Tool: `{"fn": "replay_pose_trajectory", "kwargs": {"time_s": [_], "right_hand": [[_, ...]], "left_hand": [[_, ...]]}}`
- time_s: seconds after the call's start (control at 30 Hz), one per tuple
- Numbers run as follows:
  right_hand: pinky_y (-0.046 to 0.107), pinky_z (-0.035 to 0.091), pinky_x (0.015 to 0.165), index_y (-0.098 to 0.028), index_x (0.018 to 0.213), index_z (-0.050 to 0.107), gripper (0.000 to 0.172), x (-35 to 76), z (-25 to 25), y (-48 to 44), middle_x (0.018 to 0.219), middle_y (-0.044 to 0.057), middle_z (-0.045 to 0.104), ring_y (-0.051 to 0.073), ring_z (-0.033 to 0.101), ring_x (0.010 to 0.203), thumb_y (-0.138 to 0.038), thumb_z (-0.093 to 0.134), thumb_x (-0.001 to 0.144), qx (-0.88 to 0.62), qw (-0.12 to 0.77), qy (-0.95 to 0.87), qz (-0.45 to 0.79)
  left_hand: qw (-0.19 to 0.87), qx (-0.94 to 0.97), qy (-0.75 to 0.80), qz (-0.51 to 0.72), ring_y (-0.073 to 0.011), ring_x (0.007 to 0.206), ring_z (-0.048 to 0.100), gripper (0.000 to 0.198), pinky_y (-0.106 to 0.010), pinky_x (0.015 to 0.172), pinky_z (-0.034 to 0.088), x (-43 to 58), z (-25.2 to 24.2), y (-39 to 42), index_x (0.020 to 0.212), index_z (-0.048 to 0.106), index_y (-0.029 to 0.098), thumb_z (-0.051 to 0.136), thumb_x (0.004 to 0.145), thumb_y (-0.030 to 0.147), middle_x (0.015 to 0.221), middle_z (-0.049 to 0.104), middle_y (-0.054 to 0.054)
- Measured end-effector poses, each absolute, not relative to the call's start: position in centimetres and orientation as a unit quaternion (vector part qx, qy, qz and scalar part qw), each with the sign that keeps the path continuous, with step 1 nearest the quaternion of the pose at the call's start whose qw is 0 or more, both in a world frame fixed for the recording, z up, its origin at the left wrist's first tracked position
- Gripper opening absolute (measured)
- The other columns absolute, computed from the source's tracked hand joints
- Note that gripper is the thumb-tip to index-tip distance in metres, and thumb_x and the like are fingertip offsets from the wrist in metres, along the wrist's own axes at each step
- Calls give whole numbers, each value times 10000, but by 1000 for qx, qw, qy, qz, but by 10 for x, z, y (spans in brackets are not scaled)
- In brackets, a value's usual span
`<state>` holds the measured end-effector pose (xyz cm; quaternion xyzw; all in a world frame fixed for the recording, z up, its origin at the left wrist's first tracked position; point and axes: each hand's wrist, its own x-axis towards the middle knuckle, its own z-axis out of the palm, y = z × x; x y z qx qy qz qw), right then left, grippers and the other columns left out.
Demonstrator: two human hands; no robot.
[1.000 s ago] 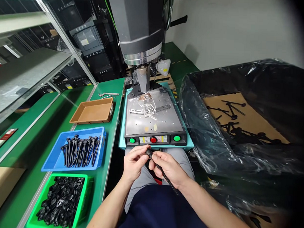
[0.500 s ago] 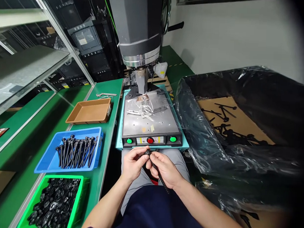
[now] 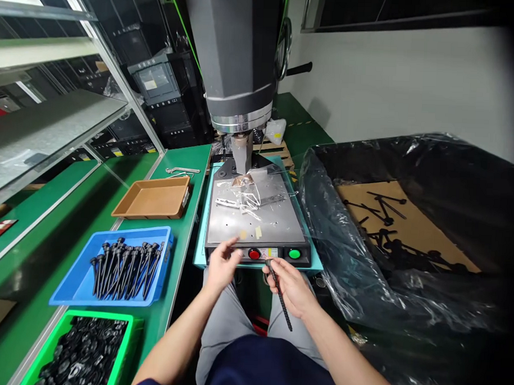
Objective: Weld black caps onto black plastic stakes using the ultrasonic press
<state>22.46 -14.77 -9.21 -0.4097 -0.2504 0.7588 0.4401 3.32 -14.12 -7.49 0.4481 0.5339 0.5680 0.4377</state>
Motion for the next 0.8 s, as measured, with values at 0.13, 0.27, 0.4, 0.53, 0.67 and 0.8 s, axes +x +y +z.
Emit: {"fn": "replay_pose_trajectory", "kwargs": {"time_s": [0.13,0.27,0.4,0.53,0.67,0.8], "right_hand": [[192,348,381,-182,904,621,391,242,-116,-114,749,30,648,94,491,489,-411,828,664,-436,492,-176,733],[192,385,374,-190,898,606,323,251,-130,-81,742,45,667,108,511,497,-391,789,722,-424,516,-164,726],[150,381,376,-187,929,599,235,248,-130,-54,737,36,651,81,490,486,-333,732,802,-399,482,-129,770],[109,345,364,-185,974,614,244,234,-127,-31,753,13,608,48,443,473,-327,733,815,-319,434,-108,836],[111,367,393,-202,991,624,317,210,-124,-6,762,-3,598,47,448,497,-340,791,760,-235,447,-120,855],[138,392,435,-209,978,631,371,186,-114,17,775,-5,627,59,477,529,-376,827,709,-214,475,-151,840]], "left_hand": [[358,391,587,612,-266,1214,555,450,-401,1077,373,-11,-74,-66,1105,665,169,798,705,327,1259,623,-147],[337,393,612,598,-282,1348,424,621,-374,1129,279,-39,-69,-2,1171,605,153,848,635,353,1390,516,-172],[441,415,572,554,-250,1134,588,585,-345,1013,402,-46,-64,31,1066,646,120,878,580,350,1128,667,-150],[505,428,536,524,-151,684,624,401,-306,784,503,-47,-58,35,753,668,107,889,544,368,698,665,-45],[546,407,511,525,-91,500,535,425,-284,608,520,-45,-52,24,705,603,130,866,567,434,570,551,34],[579,375,497,526,-74,459,502,432,-304,560,548,-39,-51,12,740,581,132,853,596,435,573,521,46]]}}
